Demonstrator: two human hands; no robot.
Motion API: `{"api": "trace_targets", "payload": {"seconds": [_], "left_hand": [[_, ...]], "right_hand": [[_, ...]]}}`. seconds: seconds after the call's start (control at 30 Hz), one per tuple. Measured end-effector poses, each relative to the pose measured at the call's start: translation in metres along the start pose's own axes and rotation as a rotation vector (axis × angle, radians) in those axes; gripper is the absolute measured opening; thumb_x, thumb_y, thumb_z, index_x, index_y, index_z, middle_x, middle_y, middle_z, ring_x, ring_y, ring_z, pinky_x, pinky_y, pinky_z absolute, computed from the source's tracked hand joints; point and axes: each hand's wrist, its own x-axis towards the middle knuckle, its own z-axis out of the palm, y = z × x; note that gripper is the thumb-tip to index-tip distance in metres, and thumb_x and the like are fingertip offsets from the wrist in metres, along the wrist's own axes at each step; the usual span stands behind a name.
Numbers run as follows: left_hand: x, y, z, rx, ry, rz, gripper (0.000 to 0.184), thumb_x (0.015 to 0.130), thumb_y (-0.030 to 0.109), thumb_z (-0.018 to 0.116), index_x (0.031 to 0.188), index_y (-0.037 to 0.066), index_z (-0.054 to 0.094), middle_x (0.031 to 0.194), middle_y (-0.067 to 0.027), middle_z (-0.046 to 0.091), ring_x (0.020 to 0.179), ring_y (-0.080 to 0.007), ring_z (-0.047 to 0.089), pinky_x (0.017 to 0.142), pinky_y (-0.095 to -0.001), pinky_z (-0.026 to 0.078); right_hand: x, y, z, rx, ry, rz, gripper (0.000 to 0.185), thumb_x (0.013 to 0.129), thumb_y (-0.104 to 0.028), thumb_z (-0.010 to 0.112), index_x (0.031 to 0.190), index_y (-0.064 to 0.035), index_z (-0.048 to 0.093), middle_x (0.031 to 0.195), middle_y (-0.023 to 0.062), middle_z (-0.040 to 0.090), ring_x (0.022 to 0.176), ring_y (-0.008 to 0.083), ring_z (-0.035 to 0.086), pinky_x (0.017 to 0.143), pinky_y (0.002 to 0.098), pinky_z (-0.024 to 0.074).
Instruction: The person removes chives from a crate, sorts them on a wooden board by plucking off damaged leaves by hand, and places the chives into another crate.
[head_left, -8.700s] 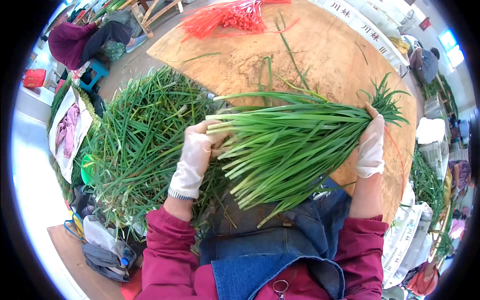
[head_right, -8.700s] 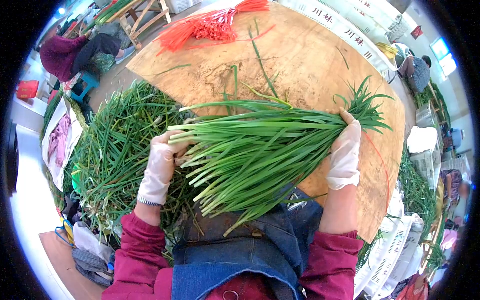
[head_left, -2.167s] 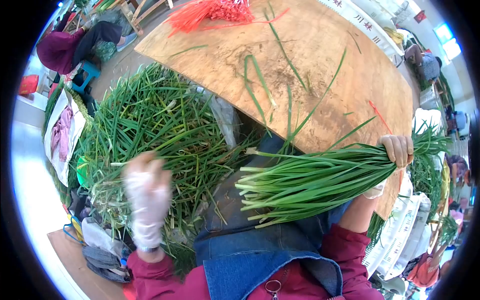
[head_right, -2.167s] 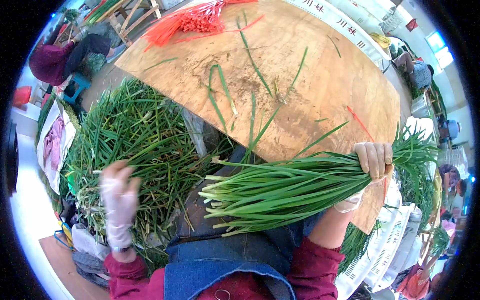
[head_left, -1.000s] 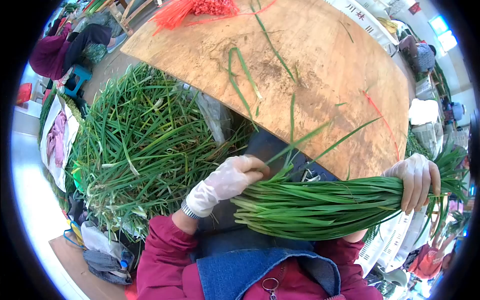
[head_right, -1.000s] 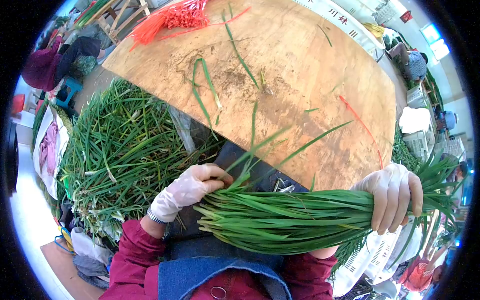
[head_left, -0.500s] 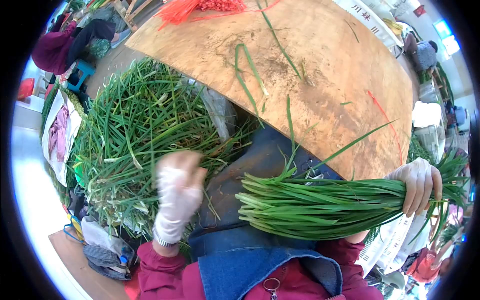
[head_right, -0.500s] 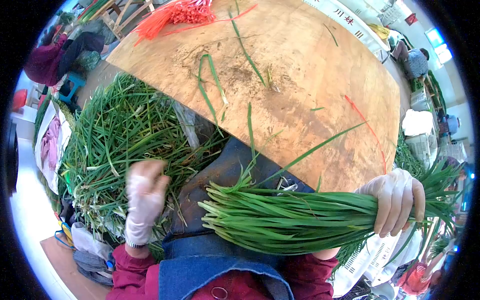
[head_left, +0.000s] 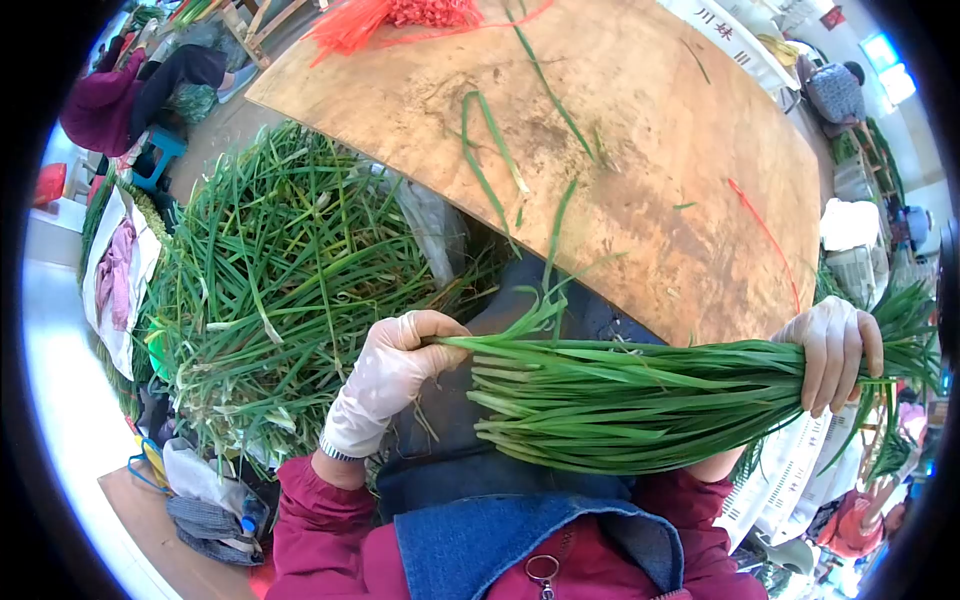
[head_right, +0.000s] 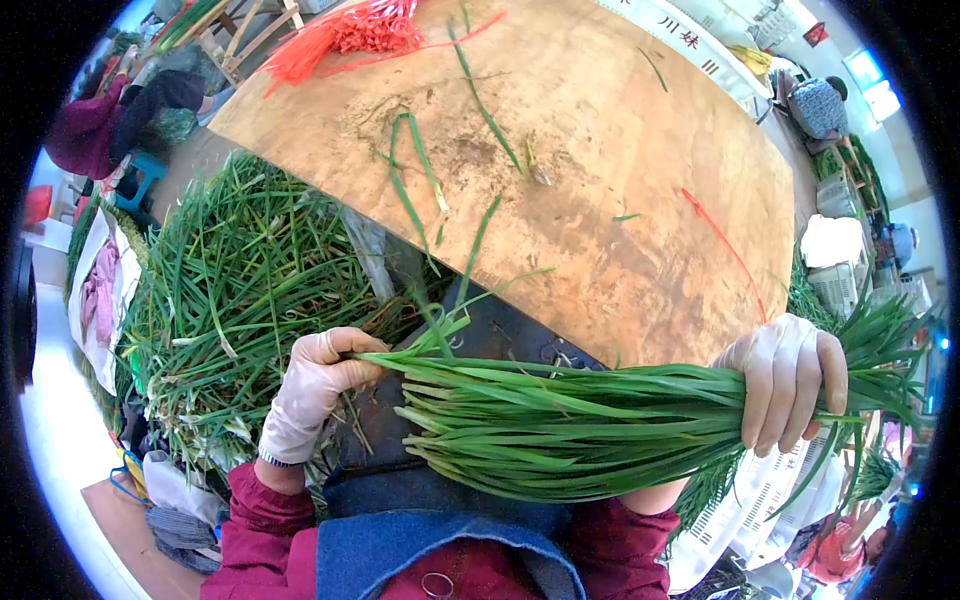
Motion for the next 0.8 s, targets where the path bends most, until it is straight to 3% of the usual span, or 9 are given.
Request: {"api": "trace_targets", "payload": {"seconds": [0.17, 0.23, 0.3, 0.33, 0.4, 0.43, 0.53, 0.63, 0.8], "left_hand": [[-0.010, 0.006, -0.022, 0.495, 0.252, 0.185, 0.011, 0.074, 0.007, 0.066, 0.083, 0.001, 0.067, 0.074, -0.0090, 0.064, 0.069, -0.0148, 0.059, 0.063, -0.0254, 0.046], [-0.022, -0.001, -0.066, 0.580, 0.585, 0.249, 0.011, 0.075, 0.007, 0.064, 0.084, 0.002, 0.067, 0.076, -0.0095, 0.065, 0.070, -0.0175, 0.060, 0.063, -0.0277, 0.047], [-0.037, -0.010, -0.112, 1.161, 1.123, 0.414, 0.006, 0.077, 0.006, 0.062, 0.083, 0.004, 0.064, 0.081, -0.0096, 0.064, 0.073, -0.0198, 0.059, 0.063, -0.0324, 0.047], [-0.048, 0.004, -0.116, 1.627, 1.108, 0.400, 0.005, 0.076, 0.003, 0.061, 0.081, 0.005, 0.062, 0.084, -0.0097, 0.062, 0.079, -0.0231, 0.057, 0.068, -0.0353, 0.044], [-0.050, 0.012, -0.090, 1.631, 1.053, 0.448, 0.009, 0.073, 0.003, 0.063, 0.081, 0.007, 0.060, 0.085, -0.0097, 0.059, 0.083, -0.0254, 0.053, 0.073, -0.0383, 0.042], [-0.044, -0.001, -0.078, 1.437, 0.886, 0.680, 0.013, 0.072, 0.003, 0.065, 0.082, 0.008, 0.059, 0.085, -0.0093, 0.058, 0.082, -0.0255, 0.053, 0.073, -0.0382, 0.042], [-0.029, -0.006, -0.008, 1.016, 0.146, 0.647, 0.008, 0.073, 0.009, 0.065, 0.081, 0.007, 0.064, 0.086, -0.0086, 0.061, 0.086, -0.0260, 0.057, 0.078, -0.0362, 0.044], [0.004, -0.027, 0.033, 0.973, 0.084, 0.712, 0.011, 0.074, 0.015, 0.064, 0.083, 0.007, 0.064, 0.072, -0.0082, 0.054, 0.068, -0.0281, 0.054, 0.063, -0.0387, 0.042], [0.030, -0.039, 0.055, 0.918, -0.072, 0.531, 0.014, 0.074, 0.014, 0.066, 0.085, 0.006, 0.066, 0.080, -0.0104, 0.059, 0.077, -0.0302, 0.058, 0.068, -0.0372, 0.046]], "right_hand": [[0.000, -0.008, -0.003, -0.026, 0.000, 0.026, 0.021, 0.070, 0.011, 0.059, 0.087, 0.0124, 0.048, 0.051, 0.0195, 0.057, 0.040, 0.0258, 0.058, 0.034, 0.0351, 0.0510], [0.000, -0.010, -0.002, -0.043, 0.003, 0.008, 0.021, 0.070, 0.011, 0.059, 0.088, 0.0126, 0.048, 0.052, 0.0193, 0.057, 0.040, 0.0257, 0.059, 0.034, 0.0352, 0.0512], [-0.002, -0.010, -0.001, -0.044, 0.006, -0.003, 0.021, 0.070, 0.011, 0.059, 0.088, 0.0127, 0.048, 0.052, 0.0191, 0.057, 0.040, 0.0257, 0.059, 0.035, 0.0350, 0.0515], [-0.002, -0.009, -0.003, -0.035, 0.007, -0.004, 0.021, 0.071, 0.011, 0.059, 0.089, 0.0127, 0.048, 0.052, 0.0190, 0.057, 0.040, 0.0256, 0.059, 0.035, 0.0348, 0.0515], [-0.003, -0.007, -0.005, -0.026, 0.015, -0.013, 0.021, 0.071, 0.011, 0.059, 0.089, 0.0128, 0.048, 0.052, 0.0190, 0.057, 0.040, 0.0255, 0.059, 0.035, 0.0344, 0.0516], [-0.004, -0.006, -0.006, -0.030, 0.022, -0.018, 0.021, 0.071, 0.011, 0.059, 0.089, 0.0128, 0.048, 0.052, 0.0191, 0.057, 0.040, 0.0255, 0.059, 0.035, 0.0343, 0.0515], [0.000, -0.006, -0.006, -0.031, 0.015, 0.001, 0.021, 0.071, 0.010, 0.059, 0.088, 0.0127, 0.048, 0.052, 0.0193, 0.057, 0.040, 0.0254, 0.058, 0.034, 0.0337, 0.0514], [0.001, -0.005, -0.004, -0.027, 0.017, 0.006, 0.020, 0.071, 0.010, 0.059, 0.088, 0.0128, 0.049, 0.052, 0.0196, 0.057, 0.040, 0.0253, 0.058, 0.034, 0.0337, 0.0511], [0.002, -0.003, -0.001, -0.016, 0.015, 0.006, 0.020, 0.070, 0.011, 0.059, 0.087, 0.0126, 0.049, 0.052, 0.0198, 0.057, 0.039, 0.0251, 0.058, 0.033, 0.0340, 0.0503]]}}
